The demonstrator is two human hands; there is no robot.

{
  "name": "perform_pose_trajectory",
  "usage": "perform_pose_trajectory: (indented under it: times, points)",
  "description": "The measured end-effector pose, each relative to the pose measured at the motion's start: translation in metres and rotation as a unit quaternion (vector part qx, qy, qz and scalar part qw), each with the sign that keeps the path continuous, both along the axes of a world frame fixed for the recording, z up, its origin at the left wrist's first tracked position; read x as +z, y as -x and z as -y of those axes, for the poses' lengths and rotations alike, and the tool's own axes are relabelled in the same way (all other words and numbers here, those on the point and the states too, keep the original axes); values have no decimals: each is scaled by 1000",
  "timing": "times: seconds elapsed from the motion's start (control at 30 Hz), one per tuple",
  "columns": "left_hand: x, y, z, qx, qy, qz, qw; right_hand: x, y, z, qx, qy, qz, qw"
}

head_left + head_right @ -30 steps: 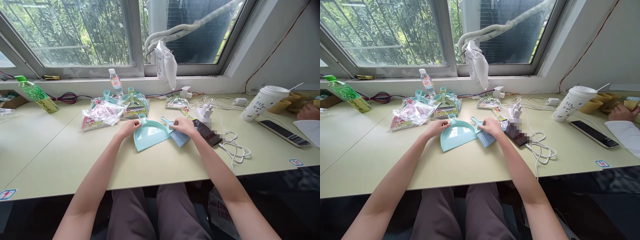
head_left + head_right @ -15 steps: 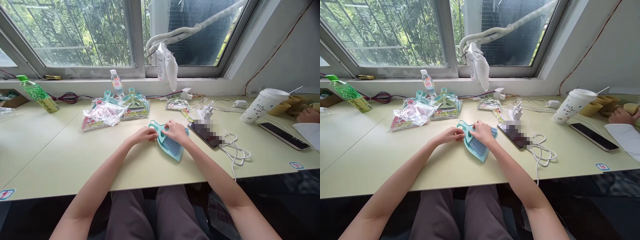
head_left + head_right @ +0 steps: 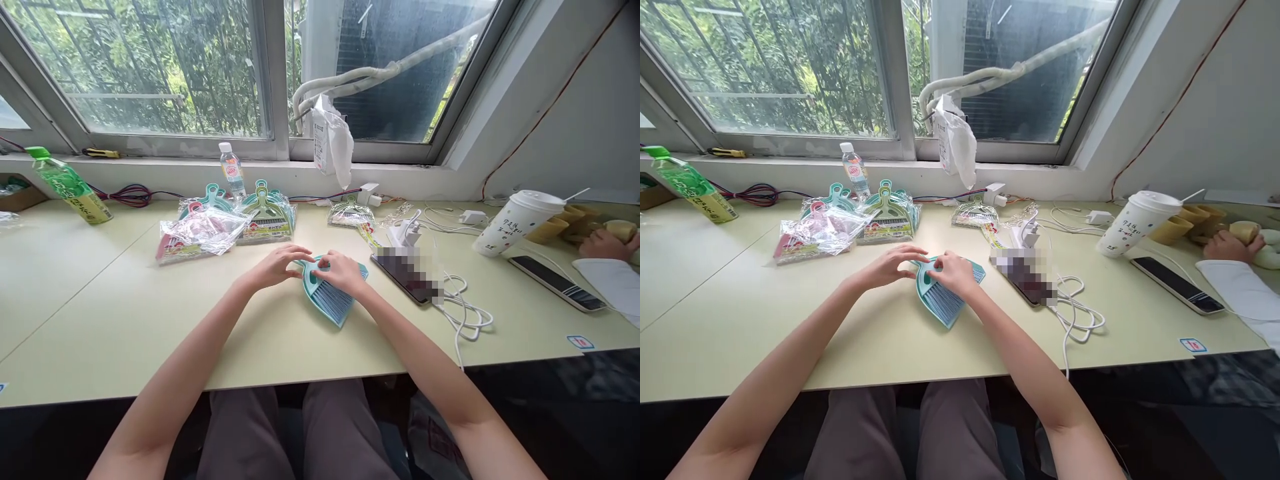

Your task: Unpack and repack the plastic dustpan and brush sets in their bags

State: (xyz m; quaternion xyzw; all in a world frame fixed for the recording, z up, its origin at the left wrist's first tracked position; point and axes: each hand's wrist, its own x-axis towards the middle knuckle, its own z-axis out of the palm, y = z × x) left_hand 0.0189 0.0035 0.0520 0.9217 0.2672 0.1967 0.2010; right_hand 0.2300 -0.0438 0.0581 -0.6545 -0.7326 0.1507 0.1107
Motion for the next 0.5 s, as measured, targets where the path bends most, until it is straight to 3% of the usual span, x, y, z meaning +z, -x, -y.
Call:
perform_pose_trajectory:
  times: [0.13, 0.23, 0.33, 0.5]
  points:
    - [-8, 1, 0, 34, -123, -56, 990, -5, 0, -1, 4, -1, -11, 1000]
    - [-18, -3, 3, 21, -207, -87, 974, -9, 1, -3, 12, -6, -24, 1000]
    - [-25, -7, 5, -6, -216, -103, 971, -11, 2, -4, 17, -12, -47, 999]
    - [-29, -2, 3, 3, -178, -56, 982, -13, 0, -7, 26, -17, -77, 997]
